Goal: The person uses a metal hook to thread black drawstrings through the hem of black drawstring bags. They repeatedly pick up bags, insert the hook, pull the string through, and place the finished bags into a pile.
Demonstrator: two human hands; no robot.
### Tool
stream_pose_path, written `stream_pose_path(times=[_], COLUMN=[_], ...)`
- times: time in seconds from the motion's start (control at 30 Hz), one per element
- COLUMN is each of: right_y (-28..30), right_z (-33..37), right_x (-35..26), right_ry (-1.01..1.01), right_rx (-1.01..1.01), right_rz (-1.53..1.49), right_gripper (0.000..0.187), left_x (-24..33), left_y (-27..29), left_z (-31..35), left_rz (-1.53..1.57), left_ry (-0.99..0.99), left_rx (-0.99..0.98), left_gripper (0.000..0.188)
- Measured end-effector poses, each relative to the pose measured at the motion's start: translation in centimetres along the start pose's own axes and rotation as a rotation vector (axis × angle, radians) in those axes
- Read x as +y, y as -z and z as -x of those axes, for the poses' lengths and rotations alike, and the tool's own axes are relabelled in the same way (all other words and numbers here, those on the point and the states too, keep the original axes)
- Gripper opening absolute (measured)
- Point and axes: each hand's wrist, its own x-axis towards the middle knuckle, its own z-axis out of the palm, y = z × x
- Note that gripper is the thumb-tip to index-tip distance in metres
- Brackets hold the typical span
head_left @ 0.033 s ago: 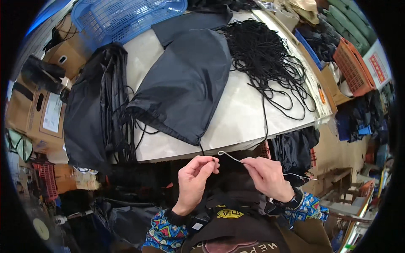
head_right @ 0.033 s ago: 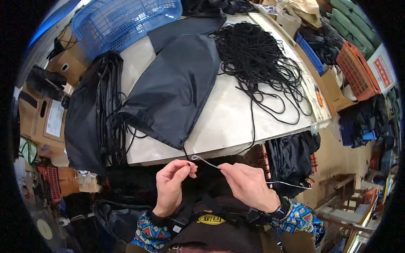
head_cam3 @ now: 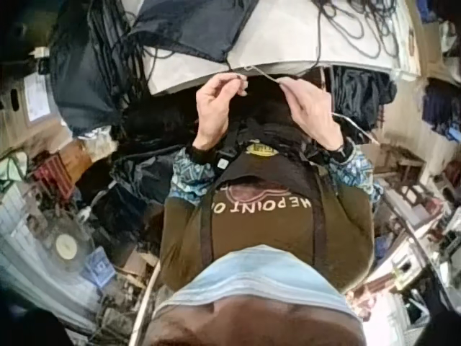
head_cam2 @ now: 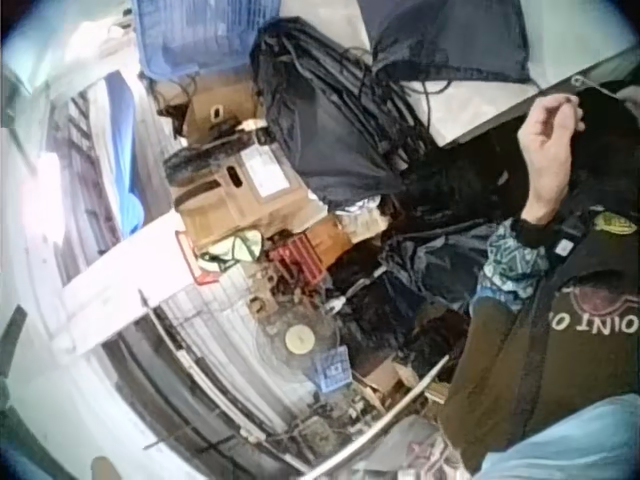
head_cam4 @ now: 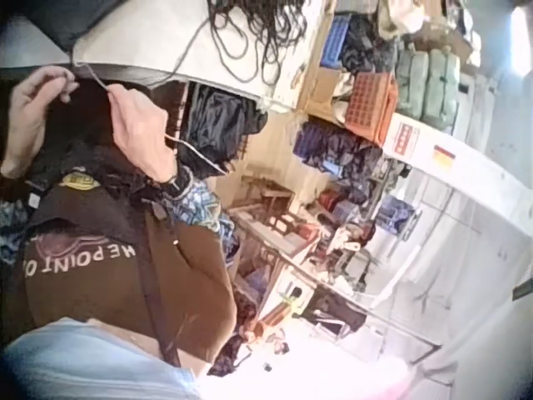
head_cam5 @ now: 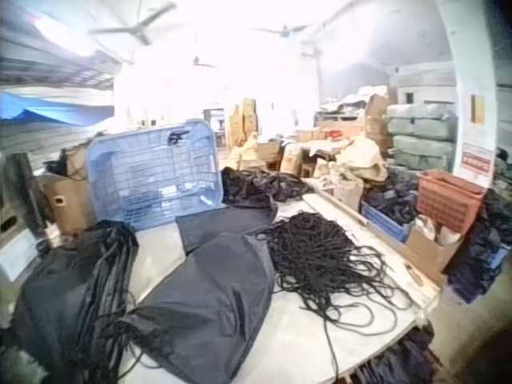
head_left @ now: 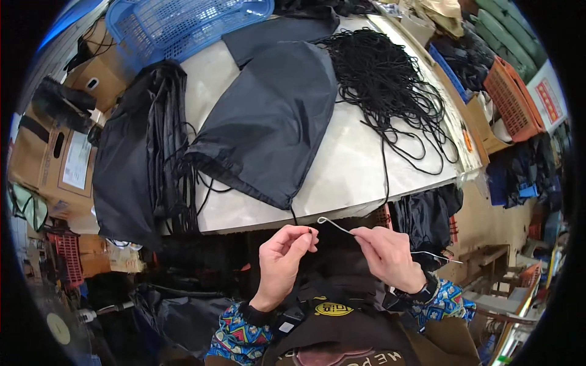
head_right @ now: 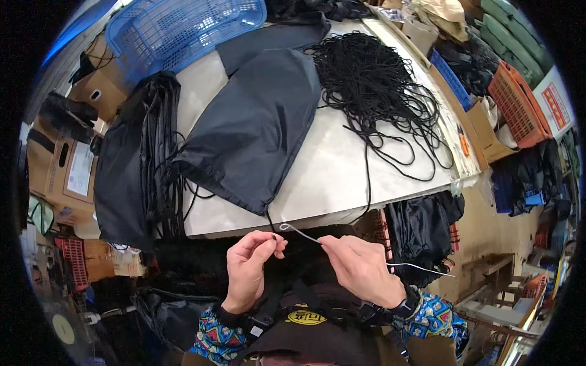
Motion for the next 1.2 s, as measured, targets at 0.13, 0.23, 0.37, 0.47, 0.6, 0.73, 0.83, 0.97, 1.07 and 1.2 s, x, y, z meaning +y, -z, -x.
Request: stream_pose_path(times=[0.13,0.23,0.37,0.47,0.6,0.73,0.83,0.97,1.07,1.2], right_y=[-0.1,-0.6,-0.6,-0.6,-0.1,-0.7,-1.4,-1.6,-0.9,-1.1], right_z=[-0.2,0.1,0.0,0.0,-0.3,-0.1,-0.1,0.6,0.2,0.1], right_x=[0.0,0.5,-0.1,0.2,0.2,0.0,-0.2,0.3,-0.1,-0.1], right_ry=[0.022,0.021,-0.088,-0.112,-0.451,-0.423,-0.081,-0.018,-0.103,-0.105], right_rx=[-0.003,0.005,-0.05,-0.128,-0.346,-0.342,-0.128,-0.046,-0.114,-0.164], right_rz=[0.111,0.006,-0.184,-0.313,-0.654,-0.632,-0.29,-0.12,-0.173,-0.266], right_gripper=[0.025,0.023,0.019,0.017,0.017,0.021,0.021,0.025,0.024,0.022], left_x=[-0.3,-0.1,-0.3,-0.1,0.3,0.1,0.1,0.4,0.0,-0.4], left_y=[0.2,-0.2,-0.3,-0.2,0.0,0.2,0.2,0.2,0.5,0.4], left_z=[0.0,0.1,0.0,0.1,0.1,-0.1,-0.1,-0.1,-0.1,0.1], left_rz=[0.018,0.037,0.04,0.102,0.162,0.179,0.19,0.174,0.147,0.061], left_ry=[-0.005,0.014,-0.035,-0.007,0.034,0.046,0.06,0.075,0.069,0.043], left_rx=[-0.012,-0.024,0.006,0.018,0.016,0.026,0.033,0.03,0.035,0.065], left_gripper=[0.014,0.016,0.019,0.019,0.018,0.015,0.014,0.016,0.016,0.015])
